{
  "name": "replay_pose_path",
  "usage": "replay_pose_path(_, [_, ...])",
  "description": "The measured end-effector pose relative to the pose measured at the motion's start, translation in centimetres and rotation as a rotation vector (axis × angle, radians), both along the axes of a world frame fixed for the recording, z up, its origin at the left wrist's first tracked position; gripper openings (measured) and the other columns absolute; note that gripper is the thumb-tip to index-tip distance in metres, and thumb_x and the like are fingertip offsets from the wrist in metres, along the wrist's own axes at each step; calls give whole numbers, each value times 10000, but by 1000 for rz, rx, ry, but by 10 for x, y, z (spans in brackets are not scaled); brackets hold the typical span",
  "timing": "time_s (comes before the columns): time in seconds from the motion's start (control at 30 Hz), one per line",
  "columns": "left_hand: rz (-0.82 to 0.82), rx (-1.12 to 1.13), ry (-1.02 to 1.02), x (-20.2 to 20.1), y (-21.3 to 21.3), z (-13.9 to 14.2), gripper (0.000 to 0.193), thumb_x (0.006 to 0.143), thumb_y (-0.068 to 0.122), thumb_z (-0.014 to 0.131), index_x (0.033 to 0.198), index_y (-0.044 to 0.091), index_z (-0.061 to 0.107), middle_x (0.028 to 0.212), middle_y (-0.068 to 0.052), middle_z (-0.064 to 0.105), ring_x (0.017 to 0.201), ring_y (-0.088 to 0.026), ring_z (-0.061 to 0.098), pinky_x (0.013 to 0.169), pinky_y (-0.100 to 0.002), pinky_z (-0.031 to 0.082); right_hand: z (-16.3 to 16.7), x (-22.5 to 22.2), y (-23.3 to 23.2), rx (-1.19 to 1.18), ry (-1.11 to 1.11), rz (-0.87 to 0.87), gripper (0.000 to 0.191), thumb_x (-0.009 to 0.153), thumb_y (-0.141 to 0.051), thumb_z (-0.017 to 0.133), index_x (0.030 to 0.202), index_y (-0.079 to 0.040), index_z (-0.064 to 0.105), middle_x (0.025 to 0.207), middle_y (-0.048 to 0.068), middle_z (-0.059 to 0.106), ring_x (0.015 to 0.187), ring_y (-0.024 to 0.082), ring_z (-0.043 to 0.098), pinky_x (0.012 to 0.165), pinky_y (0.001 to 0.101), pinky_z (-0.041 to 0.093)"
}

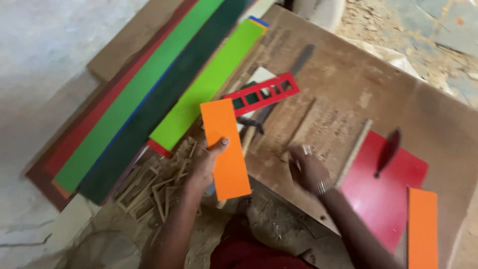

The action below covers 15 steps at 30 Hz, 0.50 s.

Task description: The person carries a red plastic template to a workbench, aligns thin wooden strips against the template and a metal ruler, and hammers small nails to assemble a wooden frame piece. Afterwards the person picks up and repositions orange and green plastic strips on the bench.

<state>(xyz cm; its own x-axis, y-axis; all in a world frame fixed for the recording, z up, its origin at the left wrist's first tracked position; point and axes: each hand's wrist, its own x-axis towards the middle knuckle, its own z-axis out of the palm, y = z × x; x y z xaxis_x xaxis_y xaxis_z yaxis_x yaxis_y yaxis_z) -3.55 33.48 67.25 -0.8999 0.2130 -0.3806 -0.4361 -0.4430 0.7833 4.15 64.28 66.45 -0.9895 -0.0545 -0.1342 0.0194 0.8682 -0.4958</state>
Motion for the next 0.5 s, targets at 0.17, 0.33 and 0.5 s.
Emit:
replay_pose_path(0.17, [-17, 259, 79, 10, -32, -10, 339, 1021, 157, 680, 1283, -54, 636, 1155, -122, 700, 1069, -246, 661, 937, -394, 557, 5, -199, -23, 370, 194, 364, 940, 689, -201, 728, 1554, -176, 361, 1596, 182, 353, 1445, 380, 369, 1117, 543, 336])
replay_pose_path(0.33, [-97, 508, 222, 14, -60, 6, 503, 973, 50, 588, 1459, -38, 489, 1386, -210, 630, 1323, -364, 606, 1131, -466, 505, 5, -250, -22, 319, -34, 434, 985, 694, -403, 805, 1567, -329, 355, 1621, 63, 393, 1483, 305, 365, 1169, 516, 232])
replay_pose_path(0.5, [9, 579, 75, 15, -80, 7, 525, 987, 199, 599, 1465, 31, 462, 1439, -167, 568, 1306, -320, 599, 1039, -499, 523, 17, -241, -15, 367, 272, 409, 764, 808, -402, 830, 1510, -308, 541, 1232, 181, 702, 1145, 328, 660, 1055, 500, 455])
